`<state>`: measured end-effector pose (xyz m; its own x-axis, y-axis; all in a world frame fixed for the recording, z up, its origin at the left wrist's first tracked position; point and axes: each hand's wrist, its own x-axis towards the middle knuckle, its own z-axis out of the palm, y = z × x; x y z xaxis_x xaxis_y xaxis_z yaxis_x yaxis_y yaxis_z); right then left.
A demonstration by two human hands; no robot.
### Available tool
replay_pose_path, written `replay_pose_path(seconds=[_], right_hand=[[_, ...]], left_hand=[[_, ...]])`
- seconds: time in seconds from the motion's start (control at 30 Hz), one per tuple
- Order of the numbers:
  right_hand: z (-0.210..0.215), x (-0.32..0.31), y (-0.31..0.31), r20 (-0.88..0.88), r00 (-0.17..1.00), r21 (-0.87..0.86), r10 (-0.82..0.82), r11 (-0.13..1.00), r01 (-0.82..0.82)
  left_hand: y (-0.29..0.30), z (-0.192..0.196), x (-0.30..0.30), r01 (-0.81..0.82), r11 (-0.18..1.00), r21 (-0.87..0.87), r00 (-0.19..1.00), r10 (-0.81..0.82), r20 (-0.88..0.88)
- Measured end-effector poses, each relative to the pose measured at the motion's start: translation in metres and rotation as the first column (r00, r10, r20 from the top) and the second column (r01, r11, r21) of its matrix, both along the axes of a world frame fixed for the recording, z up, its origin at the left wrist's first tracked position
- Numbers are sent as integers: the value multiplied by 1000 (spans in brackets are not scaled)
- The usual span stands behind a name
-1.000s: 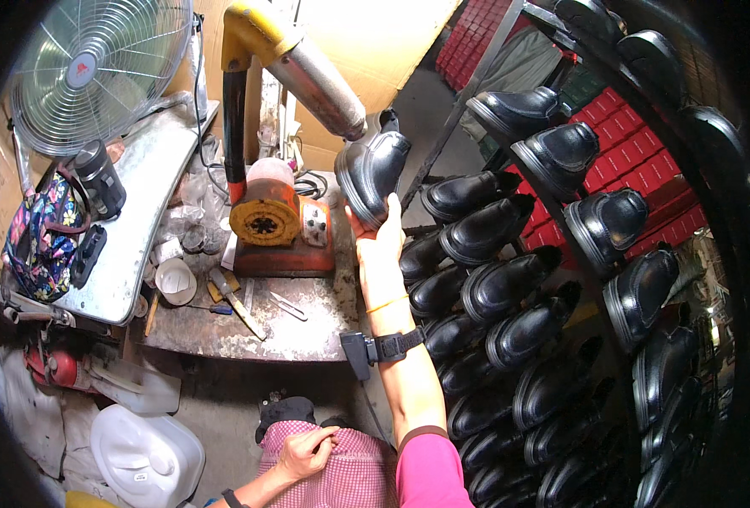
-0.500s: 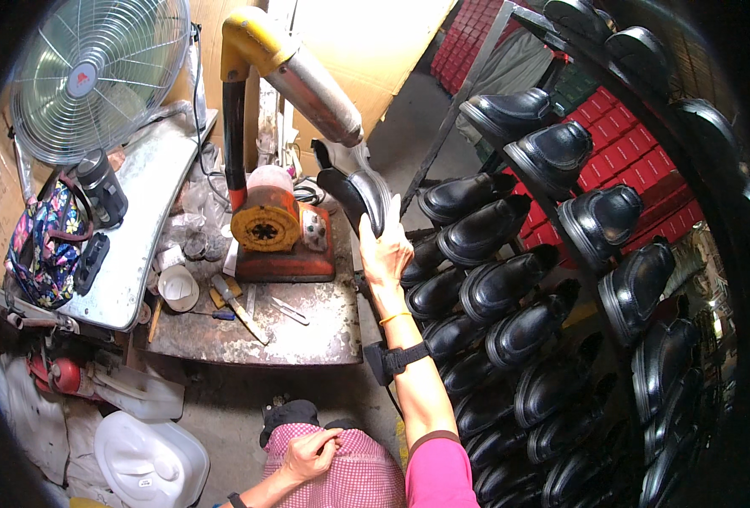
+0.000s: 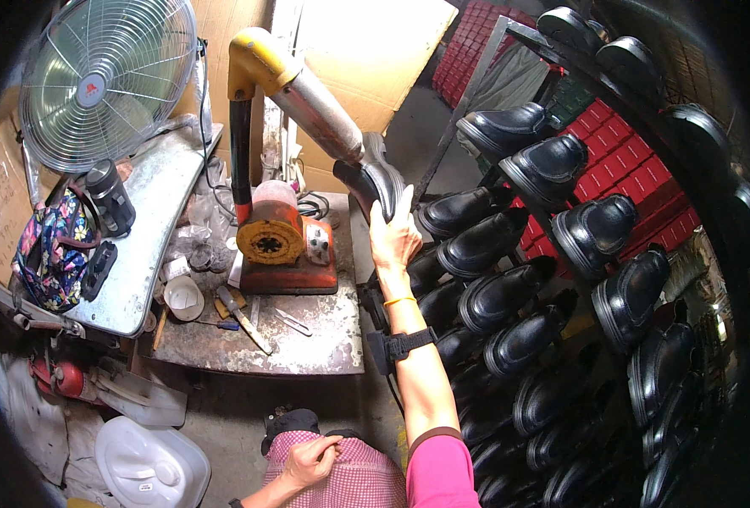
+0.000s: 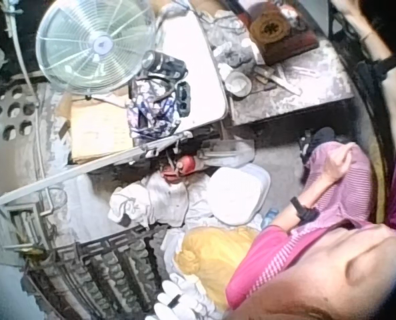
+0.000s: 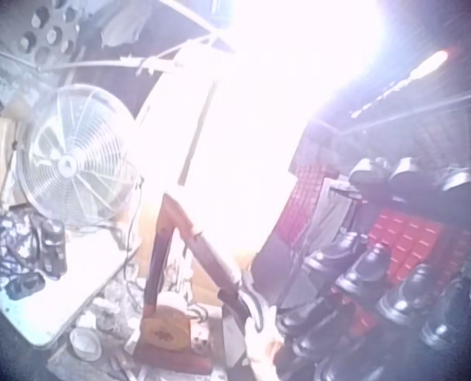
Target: The worker polishes and inspects a series of black shoes using a specialized finishing machine in a factory setting.
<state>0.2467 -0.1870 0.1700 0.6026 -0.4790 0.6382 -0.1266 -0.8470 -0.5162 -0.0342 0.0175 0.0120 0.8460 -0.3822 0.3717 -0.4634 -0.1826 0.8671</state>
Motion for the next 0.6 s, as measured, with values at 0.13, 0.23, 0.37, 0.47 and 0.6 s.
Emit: replay_pose_path(seconds=[0.13,0.23,0.37,0.47,0.6], right_hand=[[-4,-29,2,89,995,67,32,997,-38],[-35,-80,-15,289,954,121,86,985,-126],[-70,-189,-27,477,808,819,345,159,-551],[-98,-279,-34,445,790,879,421,-39,-475],[-123,-379,-36,442,768,897,463,-230,-378]], left_hand=[[-3,-3,-3,-39,999,-35,999,40,29],[-1,-1,-4,-31,998,-48,999,31,7],[11,0,-11,-62,975,-215,944,-13,-330],[17,-9,5,-154,843,-516,762,-231,-605],[29,27,36,-261,744,-615,394,-500,-771]])
